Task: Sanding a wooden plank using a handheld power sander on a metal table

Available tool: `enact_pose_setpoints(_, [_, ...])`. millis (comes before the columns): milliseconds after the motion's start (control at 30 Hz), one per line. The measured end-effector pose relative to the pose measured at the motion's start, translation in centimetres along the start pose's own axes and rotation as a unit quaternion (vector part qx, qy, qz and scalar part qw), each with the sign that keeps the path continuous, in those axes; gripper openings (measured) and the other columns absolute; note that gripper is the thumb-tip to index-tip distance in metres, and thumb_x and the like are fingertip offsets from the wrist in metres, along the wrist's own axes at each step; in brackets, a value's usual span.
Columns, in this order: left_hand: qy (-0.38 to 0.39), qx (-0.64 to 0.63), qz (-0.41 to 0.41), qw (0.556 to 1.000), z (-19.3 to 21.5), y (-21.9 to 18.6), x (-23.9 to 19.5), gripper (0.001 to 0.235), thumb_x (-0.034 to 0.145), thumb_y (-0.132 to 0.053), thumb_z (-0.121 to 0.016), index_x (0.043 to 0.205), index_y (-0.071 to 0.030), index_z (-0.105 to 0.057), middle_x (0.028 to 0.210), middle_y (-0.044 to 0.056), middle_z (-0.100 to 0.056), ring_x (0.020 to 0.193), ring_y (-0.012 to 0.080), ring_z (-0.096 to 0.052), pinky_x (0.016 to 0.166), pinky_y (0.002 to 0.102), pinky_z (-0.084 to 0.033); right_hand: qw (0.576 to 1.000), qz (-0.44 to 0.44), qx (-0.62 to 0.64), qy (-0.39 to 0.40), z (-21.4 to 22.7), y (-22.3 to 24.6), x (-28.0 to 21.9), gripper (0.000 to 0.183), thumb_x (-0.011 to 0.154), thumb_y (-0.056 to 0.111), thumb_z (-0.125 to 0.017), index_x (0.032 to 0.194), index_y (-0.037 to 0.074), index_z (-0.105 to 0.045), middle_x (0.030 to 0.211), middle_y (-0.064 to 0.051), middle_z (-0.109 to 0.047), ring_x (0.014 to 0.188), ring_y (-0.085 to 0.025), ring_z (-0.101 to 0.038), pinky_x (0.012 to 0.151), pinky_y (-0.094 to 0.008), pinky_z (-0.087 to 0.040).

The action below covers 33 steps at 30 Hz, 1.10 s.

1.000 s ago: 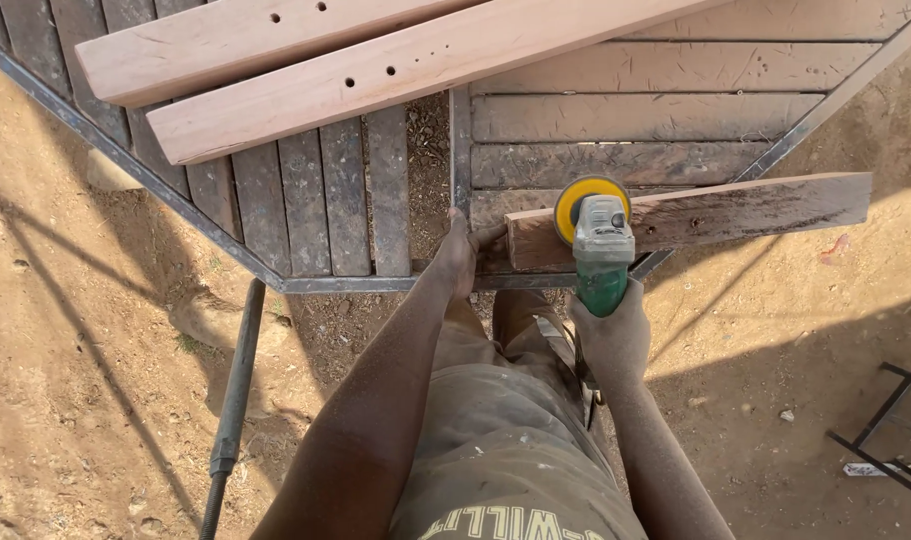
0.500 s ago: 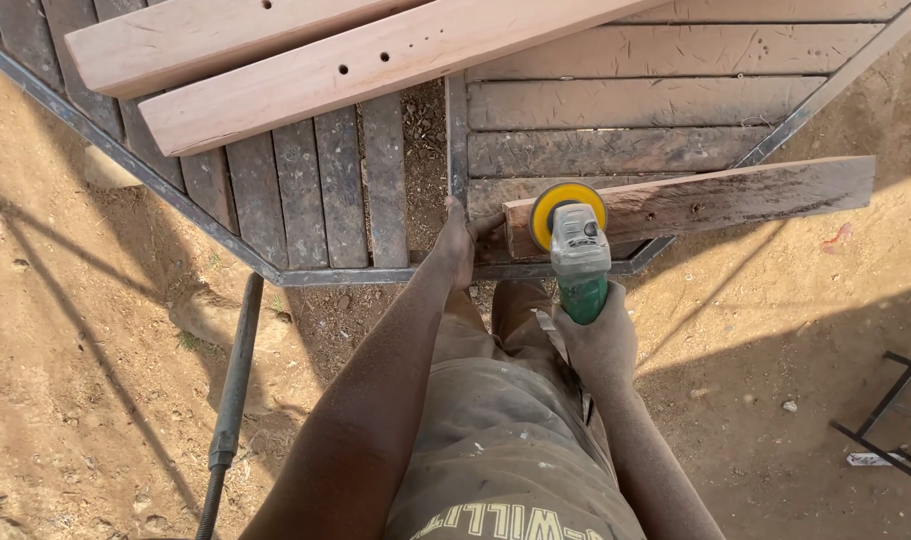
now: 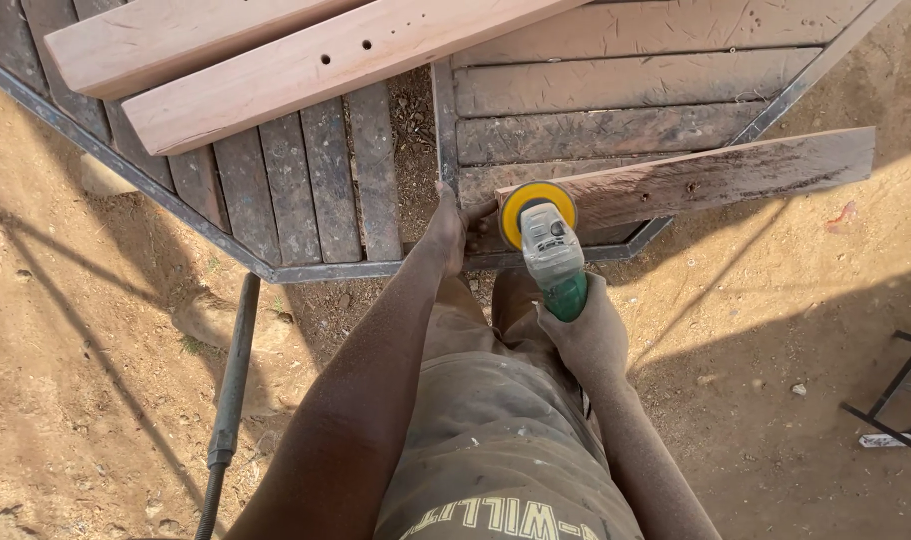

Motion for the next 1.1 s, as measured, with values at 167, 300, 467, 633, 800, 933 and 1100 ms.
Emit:
enact_pose_setpoints(167, [-0.005, 0.016, 0.008, 1.0, 2.5, 1.9, 5.4, 0.108, 0.086, -0.085, 0.011, 0.131, -0.028, -0.07, 0.082, 0.006, -0.06, 0.063, 0.0267, -0.046, 0.061, 0.042, -0.029, 1.0, -0.015, 0.015, -0.007, 0.1, -0.8, -0.4, 0.071, 0.076, 0.042, -0.079, 0.134, 0.019, -0.046, 0.118, -0.024, -0.067, 0.119, -0.049, -0.063, 0.098, -0.065, -0.049])
enact_pose_setpoints(300, [-0.012, 0.024, 0.009, 1.0, 2.1, 1.5, 4.5, 0.109, 0.084, -0.086, 0.012, 0.129, -0.03, -0.071, 0.081, 0.005, -0.06, 0.06, 0.027, -0.046, 0.06, 0.042, -0.027, 1.0, -0.013, 0.013, -0.007, -0.2, -1.3, -0.3, 0.069, 0.077, 0.041, -0.08, 0.134, 0.018, -0.048, 0.118, -0.025, -0.068, 0.119, -0.05, -0.063, 0.098, -0.066, -0.049])
enact_pose_setpoints(467, [-0.009, 0.037, 0.013, 0.999, 1.4, 0.7, 2.8, 0.108, 0.085, -0.084, 0.012, 0.133, -0.03, -0.068, 0.084, 0.005, -0.06, 0.061, 0.0271, -0.045, 0.06, 0.041, -0.026, 1.0, -0.009, 0.022, -0.016, 0.3, -1.6, -0.3, 0.07, 0.078, 0.039, -0.079, 0.136, 0.017, -0.047, 0.117, -0.024, -0.067, 0.118, -0.05, -0.063, 0.098, -0.066, -0.049])
enact_pose_setpoints(633, [0.0, 0.032, 0.012, 0.999, 2.1, 1.4, 4.2, 0.109, 0.085, -0.084, 0.013, 0.136, -0.029, -0.067, 0.085, 0.005, -0.057, 0.065, 0.0268, -0.045, 0.063, 0.04, -0.026, 0.999, 0.0, 0.047, -0.021, 0.7, -1.4, -0.7, 0.064, 0.084, 0.03, -0.075, 0.138, 0.013, -0.046, 0.116, -0.026, -0.066, 0.12, -0.052, -0.062, 0.096, -0.068, -0.048])
enact_pose_setpoints(800, [0.0, 0.029, 0.011, 1.0, 2.0, 1.4, 4.6, 0.111, 0.083, -0.087, 0.013, 0.135, -0.03, -0.067, 0.083, 0.004, -0.056, 0.064, 0.027, -0.046, 0.062, 0.041, -0.026, 1.0, -0.005, -0.01, -0.009, 0.3, -1.1, -0.5, 0.071, 0.078, 0.044, -0.081, 0.135, 0.021, -0.046, 0.117, -0.022, -0.068, 0.118, -0.047, -0.065, 0.1, -0.064, -0.05])
enact_pose_setpoints(933, [0.009, 0.016, 0.007, 1.0, 3.6, 2.7, 7.3, 0.11, 0.084, -0.086, 0.012, 0.138, -0.028, -0.065, 0.086, 0.004, -0.055, 0.067, 0.0252, -0.045, 0.065, 0.039, -0.028, 0.998, -0.017, 0.037, -0.045, 0.6, -3.0, -0.2, 0.07, 0.079, 0.044, -0.08, 0.134, 0.018, -0.045, 0.114, -0.024, -0.066, 0.117, -0.05, -0.064, 0.096, -0.066, -0.049])
enact_pose_setpoints(1100, [0.006, 0.011, 0.011, 1.0, 0.7, 0.2, 1.2, 0.112, 0.083, -0.087, 0.012, 0.136, -0.028, -0.067, 0.081, 0.005, -0.055, 0.062, 0.0254, -0.044, 0.062, 0.04, -0.028, 1.0, -0.024, 0.017, -0.012, 0.3, -2.1, -0.3, 0.072, 0.077, 0.044, -0.081, 0.135, 0.02, -0.047, 0.118, -0.022, -0.067, 0.119, -0.048, -0.063, 0.099, -0.064, -0.049])
Point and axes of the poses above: each hand's wrist, its own x-axis towards the middle knuckle, its own z-axis out of the back of the hand, y = z × x, the point moved 4 cm from there along x, towards the middle knuckle
